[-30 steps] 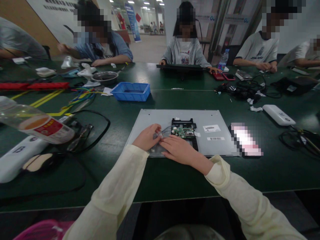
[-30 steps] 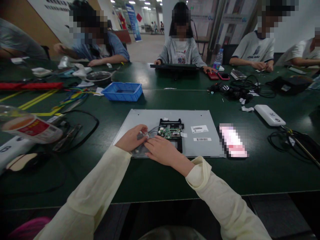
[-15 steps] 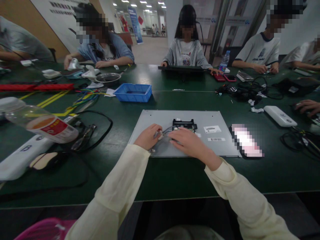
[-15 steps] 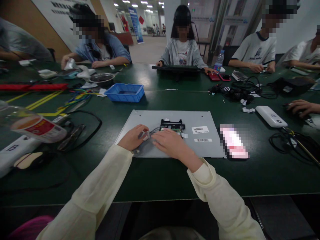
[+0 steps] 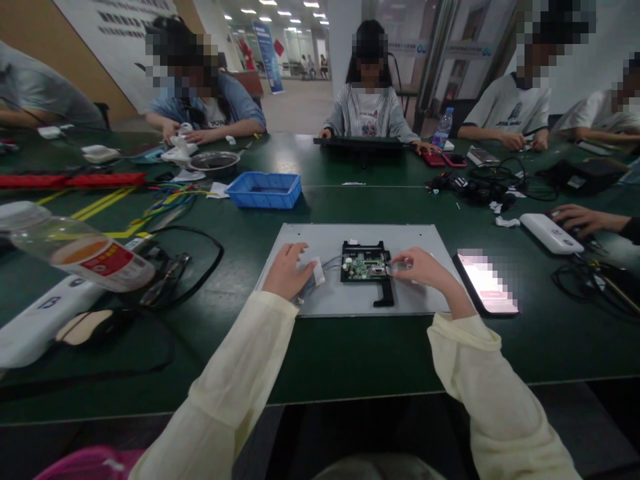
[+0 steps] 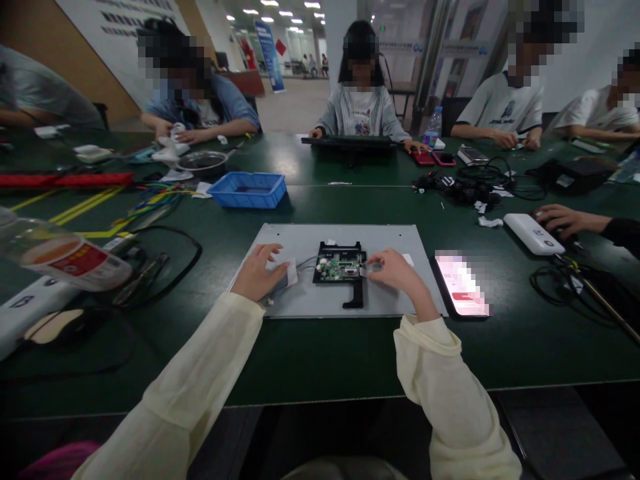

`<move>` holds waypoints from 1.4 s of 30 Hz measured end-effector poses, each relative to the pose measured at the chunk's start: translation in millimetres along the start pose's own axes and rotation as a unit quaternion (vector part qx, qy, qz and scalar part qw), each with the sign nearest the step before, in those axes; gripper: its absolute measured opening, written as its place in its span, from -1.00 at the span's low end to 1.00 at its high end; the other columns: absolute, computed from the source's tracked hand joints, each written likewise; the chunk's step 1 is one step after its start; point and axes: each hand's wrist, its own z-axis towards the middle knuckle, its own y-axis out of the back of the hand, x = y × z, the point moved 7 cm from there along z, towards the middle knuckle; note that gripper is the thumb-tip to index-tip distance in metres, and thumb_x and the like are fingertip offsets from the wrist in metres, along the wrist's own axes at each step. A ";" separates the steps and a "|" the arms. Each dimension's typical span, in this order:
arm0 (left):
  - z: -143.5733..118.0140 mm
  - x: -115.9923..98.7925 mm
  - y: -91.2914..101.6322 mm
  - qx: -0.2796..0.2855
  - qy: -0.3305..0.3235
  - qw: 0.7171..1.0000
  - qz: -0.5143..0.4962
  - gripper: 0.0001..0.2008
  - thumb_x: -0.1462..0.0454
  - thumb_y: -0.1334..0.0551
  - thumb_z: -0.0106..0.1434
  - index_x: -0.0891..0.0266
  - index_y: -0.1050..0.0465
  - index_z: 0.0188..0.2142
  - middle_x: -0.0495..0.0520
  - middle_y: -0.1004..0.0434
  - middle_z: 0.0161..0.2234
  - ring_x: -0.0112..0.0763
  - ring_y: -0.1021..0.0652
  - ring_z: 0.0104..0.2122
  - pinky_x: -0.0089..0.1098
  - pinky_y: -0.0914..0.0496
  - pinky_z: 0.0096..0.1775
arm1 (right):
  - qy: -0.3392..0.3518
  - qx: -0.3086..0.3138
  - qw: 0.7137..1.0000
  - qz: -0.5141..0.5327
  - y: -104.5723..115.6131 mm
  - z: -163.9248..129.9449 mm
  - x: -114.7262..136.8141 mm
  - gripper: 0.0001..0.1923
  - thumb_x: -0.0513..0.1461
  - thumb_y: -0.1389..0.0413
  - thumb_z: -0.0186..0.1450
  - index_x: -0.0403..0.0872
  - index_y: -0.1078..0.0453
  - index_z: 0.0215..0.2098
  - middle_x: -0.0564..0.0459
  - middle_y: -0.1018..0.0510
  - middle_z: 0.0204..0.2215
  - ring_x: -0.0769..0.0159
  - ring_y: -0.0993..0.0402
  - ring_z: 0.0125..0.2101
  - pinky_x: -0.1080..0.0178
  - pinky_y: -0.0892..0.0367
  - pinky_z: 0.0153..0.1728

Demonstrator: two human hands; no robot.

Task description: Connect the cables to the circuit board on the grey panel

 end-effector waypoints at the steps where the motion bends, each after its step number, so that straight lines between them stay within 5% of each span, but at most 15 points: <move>1: 0.3 1.3 -2.8 0.009 -0.001 1.000 -0.002 -0.66 0.20 -0.16 0.21 0.20 -0.28 -0.02 0.09 -0.34 -0.16 -0.29 -0.45 -0.17 -0.24 -0.34 -0.03 | 0.005 0.002 1.000 0.006 -2.1 0.2 3.0 -0.73 -0.21 -0.22 0.07 -0.04 -0.54 -0.22 -0.05 -0.51 -0.22 0.23 -0.45 -0.26 0.20 -0.34 -0.19; 8: 1.8 2.4 -17.6 0.065 -0.006 0.997 -0.033 -0.77 0.26 -0.13 0.19 0.21 -0.40 -0.15 0.04 -0.42 -0.29 -0.32 -0.47 -0.26 -0.30 -0.36 -0.11 | -0.007 0.003 0.999 0.048 -3.1 5.7 -6.2 -0.87 -0.22 -0.16 0.13 -0.09 -0.52 -0.40 0.01 -0.56 -0.36 0.28 -0.47 -0.33 0.26 -0.34 -0.27; 14: 2.1 5.4 -14.1 0.034 0.009 0.999 -0.041 -0.73 0.21 -0.14 0.19 0.23 -0.41 -0.12 0.09 -0.36 -0.19 -0.35 -0.48 -0.27 -0.30 -0.38 -0.08 | -0.101 -0.160 0.981 -0.035 35.7 0.0 -50.5 -0.81 -0.19 -0.11 0.16 -0.12 -0.52 -0.39 -0.04 -0.56 -0.39 0.24 -0.47 -0.32 0.23 -0.29 -0.24; 20: 2.7 6.2 -17.0 0.043 0.006 0.998 -0.044 -0.69 0.14 -0.16 0.18 0.22 -0.41 -0.12 0.08 -0.39 -0.25 -0.29 -0.48 -0.23 -0.25 -0.37 -0.06 | -0.155 -0.227 0.955 -0.115 45.8 -7.1 -79.1 -0.70 -0.18 -0.09 0.16 -0.12 -0.51 -0.19 -0.15 -0.48 -0.21 0.15 -0.43 -0.24 0.14 -0.27 -0.15; 27: 2.2 6.5 -17.8 0.065 0.036 0.992 -0.105 -0.76 0.13 -0.14 0.16 0.18 -0.47 -0.27 0.02 -0.50 -0.35 -0.36 -0.51 -0.33 -0.34 -0.40 -0.18 | -0.120 -0.229 0.959 -0.112 34.0 -1.9 -66.9 -0.64 -0.23 -0.03 0.21 -0.15 -0.43 -0.05 -0.21 -0.42 -0.07 0.06 -0.34 -0.04 0.07 -0.22 -0.02; 33: 24.4 31.9 6.9 0.034 0.088 0.984 -0.148 -0.72 0.07 -0.18 0.11 0.22 -0.49 -0.33 0.05 -0.56 -0.36 -0.31 -0.53 -0.32 -0.34 -0.40 -0.23 | -0.080 -0.227 0.966 -0.097 26.1 3.6 -55.1 -0.68 -0.25 -0.01 0.22 -0.14 -0.44 -0.09 -0.18 -0.44 -0.08 0.09 -0.34 -0.04 0.08 -0.23 0.00; 36: 39.3 44.5 13.2 0.073 0.084 0.982 -0.156 -0.74 0.08 -0.20 0.07 0.20 -0.50 -0.38 0.03 -0.58 -0.38 -0.31 -0.54 -0.32 -0.32 -0.40 -0.17 | -0.053 -0.232 0.967 -0.087 23.6 6.1 -50.7 -0.69 -0.26 -0.01 0.22 -0.14 -0.44 -0.12 -0.17 -0.47 -0.10 0.10 -0.34 -0.04 0.06 -0.21 0.02; 42: 49.7 70.0 -1.7 0.112 0.115 0.982 -0.101 -0.76 0.17 -0.23 0.00 0.20 -0.50 -0.33 0.03 -0.57 -0.38 -0.29 -0.56 -0.33 -0.32 -0.43 -0.21 | -0.032 -0.235 0.969 -0.076 22.9 6.0 -44.0 -0.69 -0.28 0.00 0.21 -0.13 -0.44 -0.11 -0.16 -0.48 -0.11 0.09 -0.35 -0.04 0.04 -0.23 0.02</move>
